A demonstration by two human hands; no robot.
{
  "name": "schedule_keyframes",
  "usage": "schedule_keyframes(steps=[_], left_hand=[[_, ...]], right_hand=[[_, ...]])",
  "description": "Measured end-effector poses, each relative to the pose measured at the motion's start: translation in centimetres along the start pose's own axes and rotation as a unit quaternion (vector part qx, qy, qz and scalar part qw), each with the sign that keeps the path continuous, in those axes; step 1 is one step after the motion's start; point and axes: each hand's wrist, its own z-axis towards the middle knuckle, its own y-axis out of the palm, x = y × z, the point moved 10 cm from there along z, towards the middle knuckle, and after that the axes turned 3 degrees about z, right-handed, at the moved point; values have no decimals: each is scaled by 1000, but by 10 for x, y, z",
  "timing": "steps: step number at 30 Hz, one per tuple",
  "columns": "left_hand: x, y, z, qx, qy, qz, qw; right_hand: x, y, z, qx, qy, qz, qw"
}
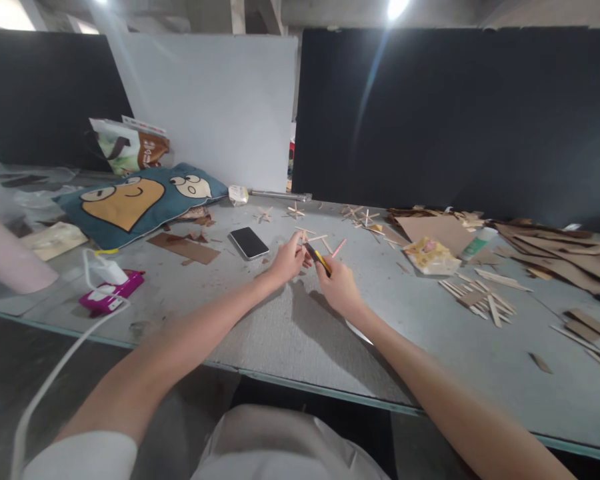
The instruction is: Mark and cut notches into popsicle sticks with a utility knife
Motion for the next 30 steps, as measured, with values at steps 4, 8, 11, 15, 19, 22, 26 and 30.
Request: schedule_keyframes(steps=[4, 8, 11, 15, 19, 22, 26, 30], left_hand=[[7, -5, 0, 13, 25, 47, 998], [12, -6, 2, 1, 49, 125, 991], [4, -3, 3, -5, 18, 79, 997], [-3, 3, 3, -14, -15, 37, 999], [-8, 7, 2, -21, -52, 4, 998], [-13, 10, 1, -13, -84, -26, 996], [-13, 15, -2, -21, -87, -6, 996], [-15, 20, -4, -22, -89, -26, 995]], right_hand=[[-2, -3, 0, 5, 2, 8, 1000], [-3, -4, -1, 6, 5, -4, 1000], [-2, -4, 0, 5, 3, -15, 1000], [0, -3, 2, -10, 10, -40, 999], [4, -5, 7, -46, 30, -88, 995], [4, -13, 12, -78, 33, -111, 990], [-1, -30, 19, -110, 40, -106, 987], [-2, -43, 24, -157, 92, -95, 979]])
